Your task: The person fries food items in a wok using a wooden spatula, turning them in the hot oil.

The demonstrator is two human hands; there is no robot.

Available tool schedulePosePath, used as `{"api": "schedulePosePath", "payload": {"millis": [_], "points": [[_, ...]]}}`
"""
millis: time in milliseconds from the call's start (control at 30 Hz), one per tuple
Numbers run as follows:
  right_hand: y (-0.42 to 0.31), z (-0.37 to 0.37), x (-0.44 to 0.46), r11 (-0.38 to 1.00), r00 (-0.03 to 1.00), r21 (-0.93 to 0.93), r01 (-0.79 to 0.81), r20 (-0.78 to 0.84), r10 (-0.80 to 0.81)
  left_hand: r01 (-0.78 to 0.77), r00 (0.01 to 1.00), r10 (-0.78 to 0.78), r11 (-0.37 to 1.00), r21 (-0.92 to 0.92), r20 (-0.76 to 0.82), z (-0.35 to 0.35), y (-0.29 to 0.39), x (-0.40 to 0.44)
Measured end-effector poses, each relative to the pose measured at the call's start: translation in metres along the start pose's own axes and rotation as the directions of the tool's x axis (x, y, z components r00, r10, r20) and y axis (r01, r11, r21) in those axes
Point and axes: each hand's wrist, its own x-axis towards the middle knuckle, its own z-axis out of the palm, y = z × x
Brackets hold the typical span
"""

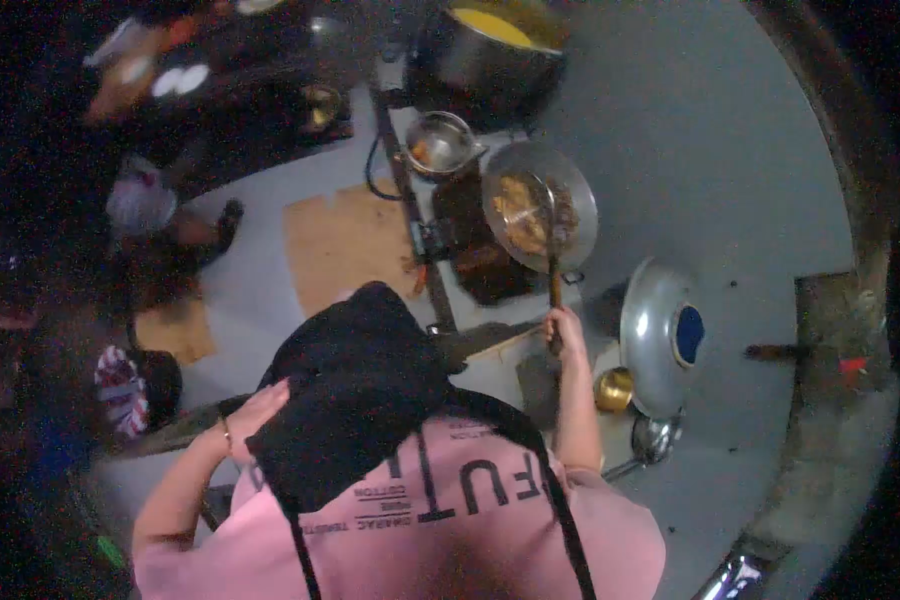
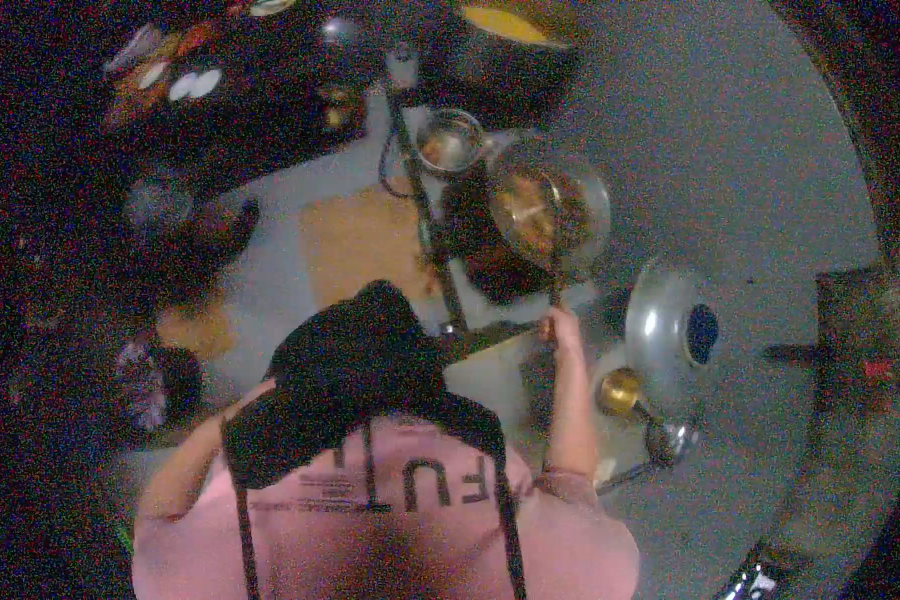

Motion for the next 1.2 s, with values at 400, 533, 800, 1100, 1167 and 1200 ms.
{"api": "schedulePosePath", "payload": {"millis": [400,533,800,1100,1167,1200], "points": [[-0.012,-0.049,0.122,0.953,0.957,-0.290,-0.091,-0.291,0.003,0.108,0.994,-0.109,0.993,-0.046,-0.028,0.003,0.014,0.006],[0.033,-0.048,0.132,0.930,0.949,-0.333,0.153,-0.214,-0.233,0.123,0.992,-0.124,0.991,-0.045,-0.013,0.000,0.012,0.001],[0.025,0.000,0.033,0.991,0.992,-0.117,0.066,-0.103,-0.078,0.093,0.995,-0.095,0.993,-0.069,-0.018,0.005,0.006,0.000],[0.029,0.013,-0.021,0.968,0.968,-0.199,0.153,-0.168,-0.188,0.101,0.995,-0.103,0.990,-0.099,-0.014,0.000,0.007,-0.003],[0.017,0.015,-0.031,0.998,0.990,-0.056,0.026,-0.137,-0.033,0.097,0.995,-0.099,0.990,-0.104,-0.013,-0.001,0.007,-0.002],[0.015,0.014,-0.030,0.998,0.990,-0.056,0.026,-0.138,-0.033,0.096,0.995,-0.098,0.990,-0.104,-0.012,-0.001,0.008,-0.002]]}}
